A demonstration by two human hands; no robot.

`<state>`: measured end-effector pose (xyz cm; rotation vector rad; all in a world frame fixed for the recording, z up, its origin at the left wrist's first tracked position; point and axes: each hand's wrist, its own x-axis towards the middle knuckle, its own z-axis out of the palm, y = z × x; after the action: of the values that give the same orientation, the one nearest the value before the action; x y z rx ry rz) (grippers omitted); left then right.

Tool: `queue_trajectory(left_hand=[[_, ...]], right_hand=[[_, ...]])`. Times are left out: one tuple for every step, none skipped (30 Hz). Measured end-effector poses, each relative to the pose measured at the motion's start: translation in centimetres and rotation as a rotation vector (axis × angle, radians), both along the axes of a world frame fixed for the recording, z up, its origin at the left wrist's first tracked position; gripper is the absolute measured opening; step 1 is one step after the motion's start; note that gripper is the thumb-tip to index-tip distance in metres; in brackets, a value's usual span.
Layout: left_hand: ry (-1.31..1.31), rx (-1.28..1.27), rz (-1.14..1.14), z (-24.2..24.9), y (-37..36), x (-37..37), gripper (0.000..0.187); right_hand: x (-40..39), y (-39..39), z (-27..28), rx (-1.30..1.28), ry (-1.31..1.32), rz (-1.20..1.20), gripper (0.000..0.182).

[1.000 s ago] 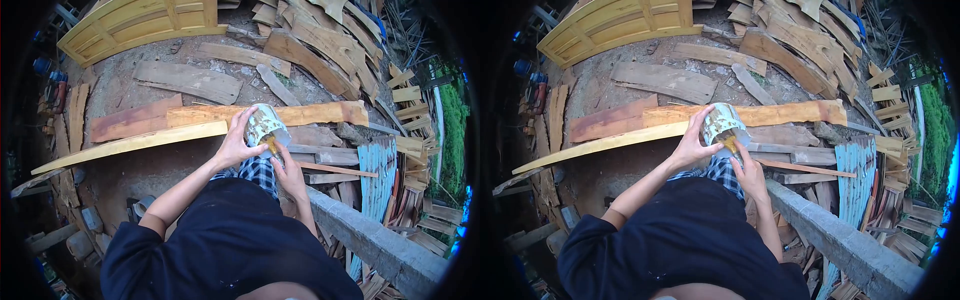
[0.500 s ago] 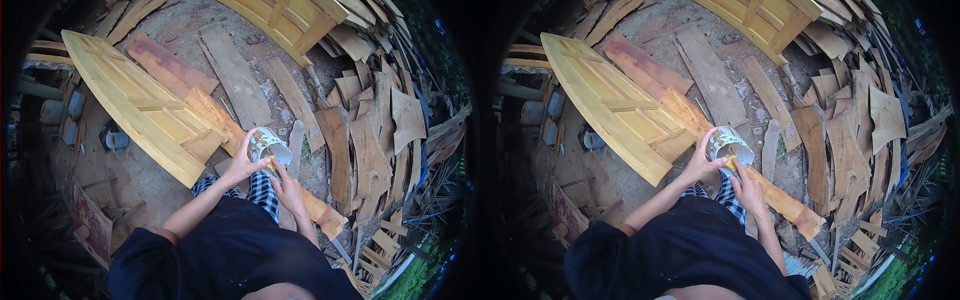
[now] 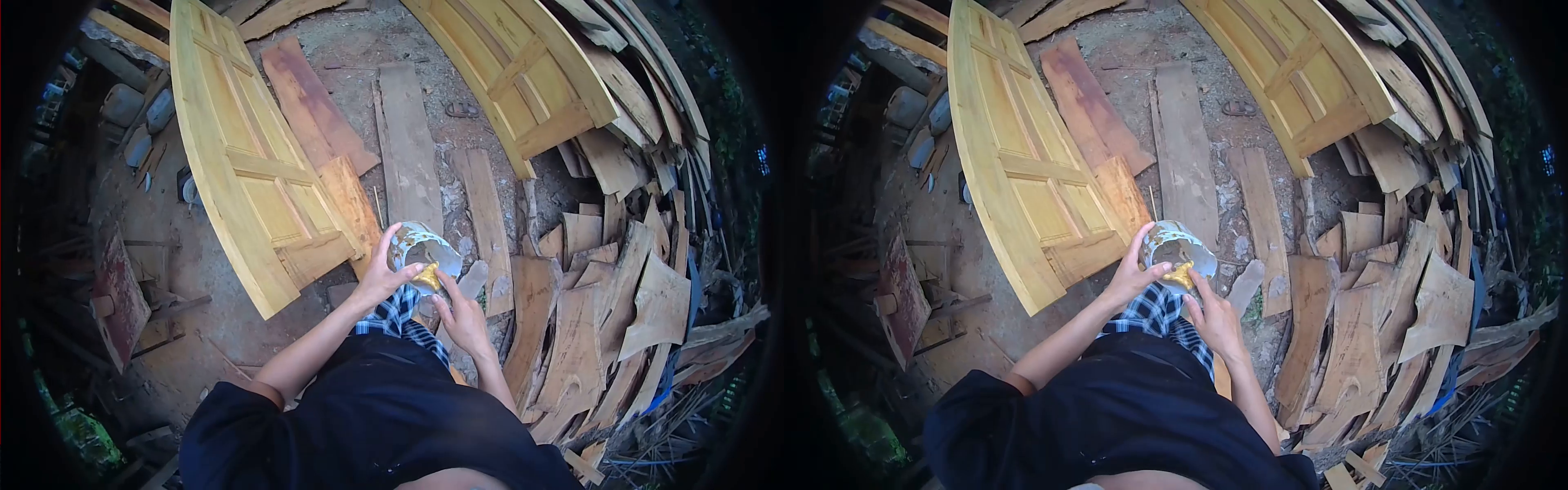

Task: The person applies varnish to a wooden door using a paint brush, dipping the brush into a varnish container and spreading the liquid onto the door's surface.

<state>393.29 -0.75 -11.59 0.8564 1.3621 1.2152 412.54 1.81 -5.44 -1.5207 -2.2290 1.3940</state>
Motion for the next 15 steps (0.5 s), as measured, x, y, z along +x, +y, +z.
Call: queue_trajectory(left_hand=[[-0.069,-0.047,0.065,0.4,0.9,-0.6,0.092],[-0.138,-0.086,0.133,0.3,2.0,-1.3,0.091],[-0.199,-0.098,0.179,0.0,3.0,-1.9,0.089],[-0.200,-0.074,0.217,-1.0,4.2,-2.3,0.089],[-0.173,-0.074,0.260,-2.6,5.6,-2.9,0.089],[-0.146,-0.072,0.304,-3.7,7.3,-3.7,0.090],[-0.248,-0.087,0.351,-3.2,9.1,-4.3,0.091],[-0.266,-0.058,0.399,-3.8,11.5,-5.5,0.091],[-0.204,-0.033,0.416,-4.5,14.3,-7.4,0.089],[-0.153,-0.034,0.441,-5.3,16.0,-8.4,0.088],[-0.102,-0.060,0.463,-5.9,16.2,-8.6,0.087],[-0.110,-0.058,0.533,-5.8,17.3,-9.3,0.087],[-0.092,0.003,0.587,-5.4,18.7,-10.5,0.087],[-0.071,0.049,0.629,-5.0,19.2,-11.6,0.088],[-0.067,0.027,0.672,-4.8,18.8,-12.3,0.088]], right_hand=[[-0.7,1.7,0.1,0.007,-0.022,0.057,0.050],[-1.2,3.4,-0.4,0.023,-0.022,0.089,0.050],[-1.8,5.3,-0.9,0.052,-0.060,0.186,0.051],[-2.5,7.3,-1.6,0.085,-0.097,0.287,0.052],[-3.4,9.4,-2.4,0.113,-0.093,0.328,0.052],[-4.3,11.5,-3.4,0.144,-0.067,0.340,0.053],[-5.0,13.6,-4.5,0.173,-0.043,0.355,0.053],[-5.5,16.0,-5.4,0.195,-0.031,0.378,0.054],[-6.6,18.5,-6.3,0.236,0.002,0.412,0.054],[-7.6,21.1,-5.9,0.233,-0.019,0.478,0.054],[-9.0,23.0,-5.1,0.194,-0.030,0.504,0.054],[-10.9,25.3,-4.6,0.177,-0.019,0.537,0.054],[-12.2,27.5,-5.2,0.228,0.080,0.602,0.052],[-14.0,29.4,-4.5,0.217,0.095,0.655,0.052],[-15.9,30.9,-3.4,0.133,0.082,0.672,0.051]])
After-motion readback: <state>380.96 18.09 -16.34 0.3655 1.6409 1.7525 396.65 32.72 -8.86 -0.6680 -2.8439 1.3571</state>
